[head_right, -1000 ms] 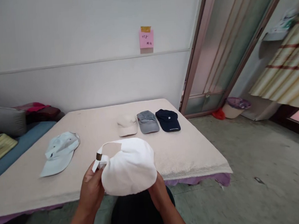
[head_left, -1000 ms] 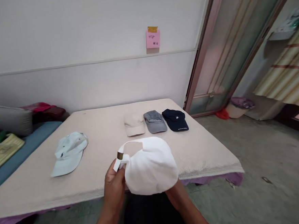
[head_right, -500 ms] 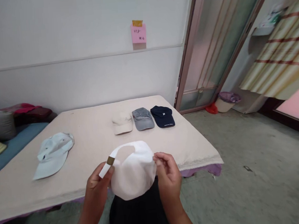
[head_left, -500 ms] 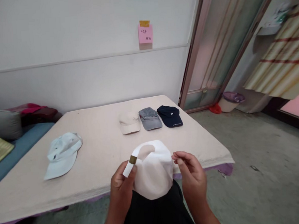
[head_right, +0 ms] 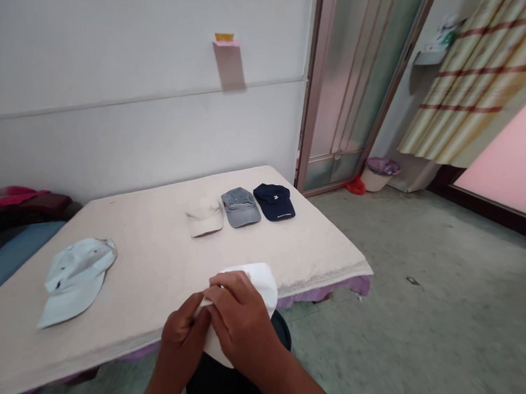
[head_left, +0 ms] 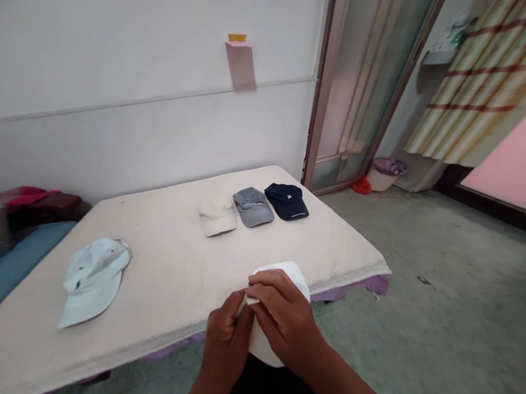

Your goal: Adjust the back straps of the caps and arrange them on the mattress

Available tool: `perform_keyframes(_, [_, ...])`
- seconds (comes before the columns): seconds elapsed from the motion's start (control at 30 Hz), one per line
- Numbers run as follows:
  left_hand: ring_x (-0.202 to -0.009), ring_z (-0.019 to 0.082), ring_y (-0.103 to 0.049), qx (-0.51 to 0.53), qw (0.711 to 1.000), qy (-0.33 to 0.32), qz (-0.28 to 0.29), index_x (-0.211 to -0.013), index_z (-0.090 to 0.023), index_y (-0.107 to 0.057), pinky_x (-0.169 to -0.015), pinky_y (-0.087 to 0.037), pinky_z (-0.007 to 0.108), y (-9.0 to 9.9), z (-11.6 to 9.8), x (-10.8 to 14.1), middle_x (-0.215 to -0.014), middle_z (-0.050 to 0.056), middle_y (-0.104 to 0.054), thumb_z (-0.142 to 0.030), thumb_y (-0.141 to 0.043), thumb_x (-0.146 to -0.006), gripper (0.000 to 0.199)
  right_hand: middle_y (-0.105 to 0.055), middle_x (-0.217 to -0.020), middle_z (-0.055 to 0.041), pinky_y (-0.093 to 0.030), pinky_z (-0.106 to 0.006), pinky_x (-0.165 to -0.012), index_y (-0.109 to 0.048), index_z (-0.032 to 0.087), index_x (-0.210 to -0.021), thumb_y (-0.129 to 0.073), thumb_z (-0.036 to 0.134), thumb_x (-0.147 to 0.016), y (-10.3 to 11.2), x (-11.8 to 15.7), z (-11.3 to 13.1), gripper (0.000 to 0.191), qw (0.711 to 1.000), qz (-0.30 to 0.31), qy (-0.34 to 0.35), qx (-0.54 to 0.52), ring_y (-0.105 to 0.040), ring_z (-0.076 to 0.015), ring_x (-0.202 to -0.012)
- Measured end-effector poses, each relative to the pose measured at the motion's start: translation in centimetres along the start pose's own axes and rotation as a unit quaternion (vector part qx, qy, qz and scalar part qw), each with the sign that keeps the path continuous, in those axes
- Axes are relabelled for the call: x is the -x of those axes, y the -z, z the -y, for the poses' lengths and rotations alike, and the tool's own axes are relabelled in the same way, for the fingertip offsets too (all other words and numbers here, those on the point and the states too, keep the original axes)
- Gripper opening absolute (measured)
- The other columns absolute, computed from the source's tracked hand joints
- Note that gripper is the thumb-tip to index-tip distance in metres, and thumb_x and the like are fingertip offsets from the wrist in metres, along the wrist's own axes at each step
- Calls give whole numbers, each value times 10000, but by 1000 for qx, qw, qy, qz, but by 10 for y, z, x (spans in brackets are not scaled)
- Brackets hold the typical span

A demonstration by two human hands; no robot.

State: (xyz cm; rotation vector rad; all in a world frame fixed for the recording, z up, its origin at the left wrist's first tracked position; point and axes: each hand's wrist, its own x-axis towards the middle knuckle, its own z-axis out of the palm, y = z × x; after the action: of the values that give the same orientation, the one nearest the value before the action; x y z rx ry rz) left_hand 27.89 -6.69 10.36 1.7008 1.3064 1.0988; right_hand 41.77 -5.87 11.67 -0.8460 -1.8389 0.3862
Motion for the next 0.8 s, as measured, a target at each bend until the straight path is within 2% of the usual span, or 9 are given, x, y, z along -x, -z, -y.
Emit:
perform_keyframes(0.13, [-640,139,-535,27,999,22,3,-1046,-200,-620,-571,-390,224,-2,-3,-2,-716,-18,-625,-309,-468,-850,271,-603,-953,-65,-450,-350,-829,-575,190,-933,-462,70,-834,0,-3,-4,193,995,-67,-43,-65,-552,-180,-932])
perform_keyframes(0.2, [-642,140,-532,56,998,37,-2,-1055,-194,-629,-563,-387,222,-1,-3,-3,-747,-6,-645,-338,-481,-844,295,-611,-920,-54,-454,-336,-807,-582,195,-899,-456,94,-852,2,-5,-5,169,990,-77,-74,-90,-566,-173,-905])
perform_keyframes(0.33, [-696,153,-533,138,987,79,5,-1046,-195,-651,-608,-394,231,7,0,-4,-809,13,-664,-355,-526,-818,305,-612,-950,-57,-446,-341,-825,-587,200,-941,-481,148,-852,14,-9,-5,148,991,-11,-69,-113,-561,-185,-941])
perform_keyframes(0.4, [-682,150,-524,175,979,104,15,-1025,-202,-666,-597,-386,228,11,2,-5,-787,14,-661,-356,-546,-805,294,-607,-984,-68,-433,-360,-851,-584,197,-977,-450,157,-868,21,-12,-6,177,993,-8,-64,-102,-549,-192,-972])
perform_keyframes(0.5, [-657,149,-511,203,972,110,53,-995,-205,-686,-585,-374,229,17,1,-7,-761,22,-655,-346,-567,-791,275,-601,-1004,-75,-367,-408,-925,-582,191,-1007,-424,155,-878,28,-20,-10,207,999,0,-42,-33,-511,-207,-1028])
perform_keyframes(0.57, [-668,158,-511,210,970,98,78,-979,-197,-695,-592,-375,236,20,-1,-9,-766,34,-654,-340,-581,-779,271,-604,-974,-68,-339,-417,-930,-584,192,-992,-445,172,-874,29,-27,-13,184,998,54,-32,12,-496,-213,-1026])
perform_keyframes(0.63, [-655,157,-505,218,967,99,88,-966,-188,-698,-581,-369,236,22,-3,-11,-749,36,-645,-342,-589,-772,270,-602,-869,-44,-375,-367,-849,-591,190,-900,-449,185,-876,27,-32,-14,144,990,132,-46,19,-521,-189,-916])
perform_keyframes(0.7, [-616,140,-488,234,961,116,86,-947,-185,-698,-557,-355,228,24,-3,-13,-703,23,-622,-342,-589,-774,258,-567,-753,-10,-394,-290,-724,-568,181,-777,-449,182,-878,24,-35,-16,156,980,183,-80,-8,-522,-144,-763])
perform_keyframes(0.8, [-560,107,-459,264,953,137,63,-868,-180,-700,-520,-334,208,25,0,-13,-639,-2,-587,-326,-622,-752,202,-527,-700,17,-366,-236,-629,-539,171,-713,-465,182,-866,21,-35,-21,171,975,170,-132,-61,-496,-110,-678])
